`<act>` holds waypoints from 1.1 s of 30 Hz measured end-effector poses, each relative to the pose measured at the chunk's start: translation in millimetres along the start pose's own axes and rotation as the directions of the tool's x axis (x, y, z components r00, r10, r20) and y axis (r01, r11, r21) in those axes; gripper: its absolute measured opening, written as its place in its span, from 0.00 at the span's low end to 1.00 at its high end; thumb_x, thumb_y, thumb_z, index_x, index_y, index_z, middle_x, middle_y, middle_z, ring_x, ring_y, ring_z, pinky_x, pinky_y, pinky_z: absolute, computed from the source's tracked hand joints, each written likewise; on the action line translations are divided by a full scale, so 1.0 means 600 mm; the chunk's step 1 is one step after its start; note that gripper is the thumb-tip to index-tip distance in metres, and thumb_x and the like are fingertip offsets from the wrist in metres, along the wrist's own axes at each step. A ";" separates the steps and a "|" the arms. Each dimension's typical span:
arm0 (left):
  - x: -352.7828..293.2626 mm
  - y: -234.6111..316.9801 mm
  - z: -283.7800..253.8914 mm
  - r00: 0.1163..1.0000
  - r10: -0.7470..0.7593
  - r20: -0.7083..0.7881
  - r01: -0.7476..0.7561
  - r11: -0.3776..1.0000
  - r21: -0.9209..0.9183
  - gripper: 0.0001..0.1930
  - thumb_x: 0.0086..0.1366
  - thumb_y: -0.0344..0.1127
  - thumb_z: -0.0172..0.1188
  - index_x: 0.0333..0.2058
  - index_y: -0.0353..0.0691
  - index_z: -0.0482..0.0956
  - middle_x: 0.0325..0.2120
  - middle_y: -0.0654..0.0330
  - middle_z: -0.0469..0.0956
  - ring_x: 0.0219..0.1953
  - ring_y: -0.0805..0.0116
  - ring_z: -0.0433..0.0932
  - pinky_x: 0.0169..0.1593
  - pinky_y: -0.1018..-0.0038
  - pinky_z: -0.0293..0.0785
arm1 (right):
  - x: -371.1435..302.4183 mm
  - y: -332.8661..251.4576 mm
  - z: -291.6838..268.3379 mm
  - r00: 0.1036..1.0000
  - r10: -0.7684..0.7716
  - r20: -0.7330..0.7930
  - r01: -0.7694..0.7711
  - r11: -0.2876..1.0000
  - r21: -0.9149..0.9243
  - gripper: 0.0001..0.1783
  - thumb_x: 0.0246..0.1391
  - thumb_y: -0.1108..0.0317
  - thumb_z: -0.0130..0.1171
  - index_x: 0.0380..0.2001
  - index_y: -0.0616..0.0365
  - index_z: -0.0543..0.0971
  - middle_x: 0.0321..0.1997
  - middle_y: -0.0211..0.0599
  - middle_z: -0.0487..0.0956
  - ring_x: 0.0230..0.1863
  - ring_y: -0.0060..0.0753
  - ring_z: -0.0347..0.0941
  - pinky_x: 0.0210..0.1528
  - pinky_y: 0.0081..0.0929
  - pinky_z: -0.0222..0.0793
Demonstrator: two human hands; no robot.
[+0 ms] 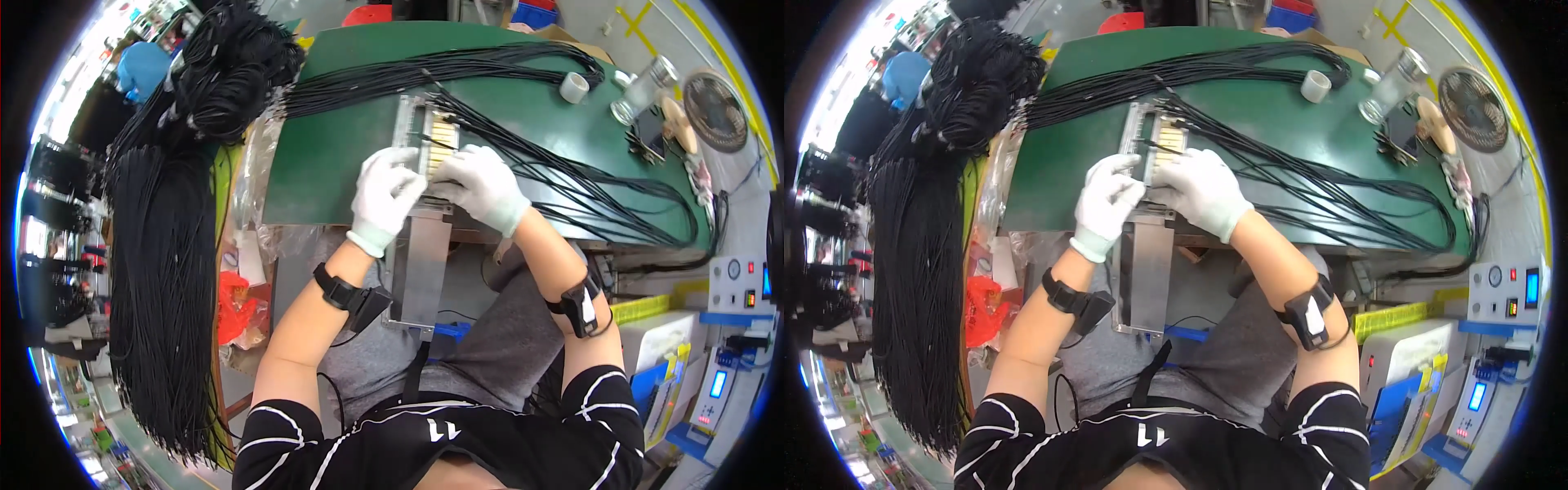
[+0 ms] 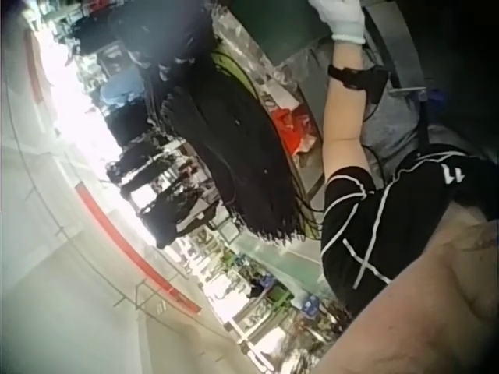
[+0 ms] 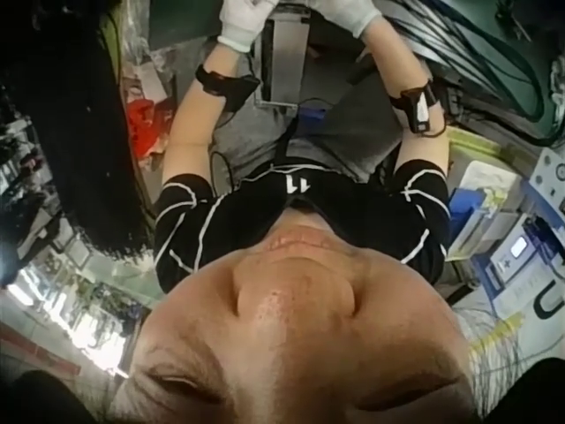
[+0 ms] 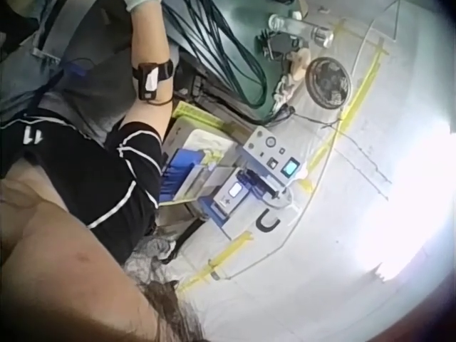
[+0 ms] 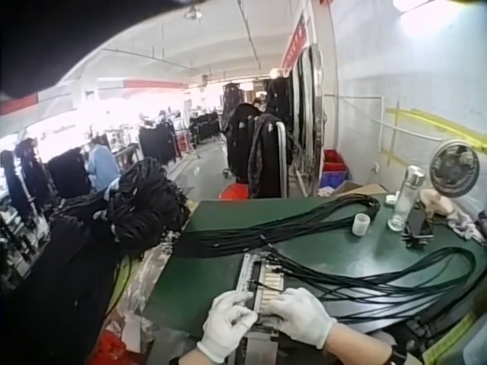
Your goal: The person places wires into a metal jig by hand, moves the jig to a machine to be processed, and then removes the wires from the jig to repeat the process with a new bundle.
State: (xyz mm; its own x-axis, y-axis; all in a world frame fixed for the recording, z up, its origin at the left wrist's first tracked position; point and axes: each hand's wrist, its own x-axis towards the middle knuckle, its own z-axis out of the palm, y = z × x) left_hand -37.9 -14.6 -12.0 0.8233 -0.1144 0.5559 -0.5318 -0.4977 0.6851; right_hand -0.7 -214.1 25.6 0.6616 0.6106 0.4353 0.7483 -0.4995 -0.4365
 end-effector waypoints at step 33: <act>-0.011 -0.045 -0.027 0.979 -0.130 -0.158 0.150 0.982 0.117 0.08 0.63 0.33 0.64 0.35 0.34 0.84 0.41 0.55 0.83 0.41 0.60 0.79 0.48 0.69 0.74 | -0.016 0.029 -0.006 0.995 -0.001 -0.100 -0.001 1.000 -0.016 0.06 0.46 0.64 0.67 0.28 0.52 0.82 0.27 0.36 0.80 0.32 0.45 0.75 0.38 0.38 0.70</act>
State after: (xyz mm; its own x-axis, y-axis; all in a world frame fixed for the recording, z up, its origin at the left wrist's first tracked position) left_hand -32.2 13.4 -26.3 0.8437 0.0891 0.5294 -0.3757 -0.6063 0.7009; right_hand 6.0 -230.8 16.8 0.6627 0.5463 0.5123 0.7484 -0.5098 -0.4244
